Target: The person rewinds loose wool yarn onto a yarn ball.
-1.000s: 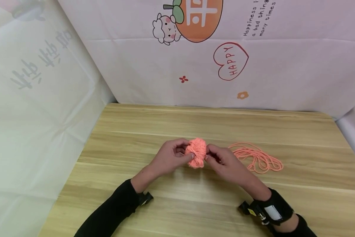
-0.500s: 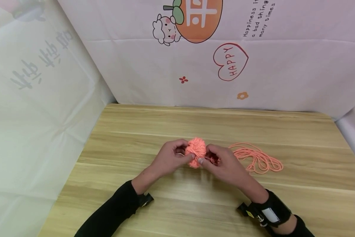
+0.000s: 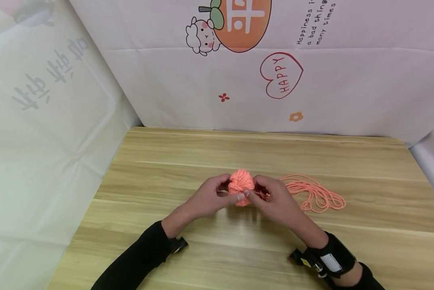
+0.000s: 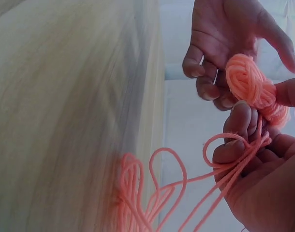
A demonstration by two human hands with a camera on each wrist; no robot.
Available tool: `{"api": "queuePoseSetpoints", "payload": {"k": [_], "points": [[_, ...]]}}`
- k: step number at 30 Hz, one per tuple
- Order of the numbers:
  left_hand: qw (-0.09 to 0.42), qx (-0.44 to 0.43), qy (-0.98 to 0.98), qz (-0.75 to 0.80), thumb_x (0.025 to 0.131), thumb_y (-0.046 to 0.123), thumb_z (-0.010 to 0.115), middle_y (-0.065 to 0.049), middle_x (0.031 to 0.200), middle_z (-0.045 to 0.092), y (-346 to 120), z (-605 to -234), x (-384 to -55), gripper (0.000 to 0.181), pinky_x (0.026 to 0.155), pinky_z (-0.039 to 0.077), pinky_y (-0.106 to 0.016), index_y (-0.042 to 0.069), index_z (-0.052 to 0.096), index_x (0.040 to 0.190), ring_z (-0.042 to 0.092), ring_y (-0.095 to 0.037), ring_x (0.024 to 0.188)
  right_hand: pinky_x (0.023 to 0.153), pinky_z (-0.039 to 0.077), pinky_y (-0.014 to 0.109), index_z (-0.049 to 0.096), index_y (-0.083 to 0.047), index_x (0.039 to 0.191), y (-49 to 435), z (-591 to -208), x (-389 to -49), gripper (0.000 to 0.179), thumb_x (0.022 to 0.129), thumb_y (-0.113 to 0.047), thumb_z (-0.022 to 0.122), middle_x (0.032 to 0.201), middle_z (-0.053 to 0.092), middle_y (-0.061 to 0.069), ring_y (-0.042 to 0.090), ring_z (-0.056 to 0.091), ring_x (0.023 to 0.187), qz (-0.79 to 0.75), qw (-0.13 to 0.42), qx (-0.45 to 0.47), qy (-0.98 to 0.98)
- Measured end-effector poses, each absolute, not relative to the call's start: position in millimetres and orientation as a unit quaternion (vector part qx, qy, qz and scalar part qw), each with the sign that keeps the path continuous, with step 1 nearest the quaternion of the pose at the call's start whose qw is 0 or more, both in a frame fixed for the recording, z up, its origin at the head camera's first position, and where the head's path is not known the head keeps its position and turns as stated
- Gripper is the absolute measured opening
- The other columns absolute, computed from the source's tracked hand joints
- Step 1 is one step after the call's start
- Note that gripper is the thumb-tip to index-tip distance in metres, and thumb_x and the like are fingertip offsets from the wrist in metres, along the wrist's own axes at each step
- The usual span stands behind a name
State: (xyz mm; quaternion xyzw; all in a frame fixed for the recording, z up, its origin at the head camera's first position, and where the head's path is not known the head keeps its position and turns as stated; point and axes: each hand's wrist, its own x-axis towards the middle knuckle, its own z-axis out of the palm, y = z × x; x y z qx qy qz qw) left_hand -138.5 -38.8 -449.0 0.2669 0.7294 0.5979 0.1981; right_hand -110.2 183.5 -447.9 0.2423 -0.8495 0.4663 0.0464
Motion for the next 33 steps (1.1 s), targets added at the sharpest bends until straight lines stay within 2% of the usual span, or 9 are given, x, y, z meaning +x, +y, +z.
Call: {"api": "queuePoseSetpoints", "payload": {"k": [5, 12, 15, 20, 25, 30, 33], "points": [[0.175, 0.244, 0.721, 0.625, 0.091, 0.029, 0.069, -0.002, 0.101, 0.068, -39, -450, -137, 0.024, 0.071, 0.057, -0.037, 0.016, 0.067, 0.111, 0.067, -0.018, 0.088, 0.049, 0.033, 0.027, 0.054, -0.025, 0.082, 183, -448, -110, 0.016, 0.095, -0.026, 0.064, 0.067, 0.045, -0.005, 0.013, 0.040, 0.055, 0.466, 0.048, 0.251, -0.847], [0.176, 0.237, 0.703, 0.647, 0.092, 0.026, 0.068, -0.005, 0.100, 0.069, -39, -451, -138, 0.024, 0.071, 0.056, -0.048, 0.012, 0.067, 0.111, 0.068, -0.021, 0.086, 0.050, 0.033, 0.027, 0.053, -0.025, 0.083, 184, -448, -109, 0.017, 0.097, -0.031, 0.060, 0.067, 0.044, -0.003, 0.012, 0.039, 0.056, 0.462, 0.029, 0.253, -0.849], [0.172, 0.218, 0.705, 0.652, 0.092, 0.024, 0.068, -0.006, 0.103, 0.068, -39, -450, -138, 0.024, 0.071, 0.057, -0.043, 0.010, 0.066, 0.112, 0.067, -0.020, 0.088, 0.050, 0.036, 0.028, 0.056, -0.024, 0.087, 185, -447, -109, 0.015, 0.101, -0.023, 0.053, 0.068, 0.048, -0.003, 0.012, 0.042, 0.057, 0.479, 0.010, 0.254, -0.840], [0.164, 0.189, 0.708, 0.661, 0.093, 0.019, 0.066, -0.007, 0.108, 0.066, -39, -447, -137, 0.025, 0.071, 0.056, -0.031, 0.006, 0.064, 0.114, 0.066, -0.019, 0.094, 0.051, 0.042, 0.030, 0.060, -0.022, 0.094, 187, -447, -108, 0.026, 0.107, -0.018, 0.038, 0.065, 0.052, 0.001, 0.012, 0.047, 0.054, 0.508, -0.013, 0.245, -0.826], [0.154, 0.181, 0.705, 0.668, 0.093, 0.012, 0.065, -0.010, 0.103, 0.066, -39, -430, -133, 0.022, 0.071, 0.056, -0.032, 0.001, 0.063, 0.112, 0.066, -0.022, 0.092, 0.051, 0.039, 0.027, 0.060, -0.021, 0.094, 185, -447, -109, 0.017, 0.104, -0.019, 0.046, 0.069, 0.050, -0.003, 0.011, 0.044, 0.057, 0.483, 0.013, 0.242, -0.841], [0.146, 0.174, 0.698, 0.679, 0.093, 0.010, 0.065, -0.011, 0.098, 0.066, -38, -424, -131, 0.018, 0.067, 0.055, -0.028, 0.000, 0.064, 0.108, 0.066, -0.024, 0.087, 0.049, 0.035, 0.026, 0.061, -0.015, 0.091, 180, -440, -107, 0.017, 0.101, -0.006, 0.049, 0.069, 0.048, -0.003, 0.011, 0.041, 0.056, 0.479, 0.035, 0.252, -0.840], [0.127, 0.167, 0.705, 0.678, 0.092, 0.013, 0.067, -0.010, 0.098, 0.066, -39, -433, -135, 0.018, 0.065, 0.055, -0.027, 0.002, 0.064, 0.106, 0.066, -0.023, 0.088, 0.048, 0.035, 0.026, 0.061, -0.015, 0.090, 178, -434, -105, 0.019, 0.098, -0.001, 0.052, 0.067, 0.048, -0.003, 0.011, 0.039, 0.054, 0.474, 0.049, 0.261, -0.840]]}}
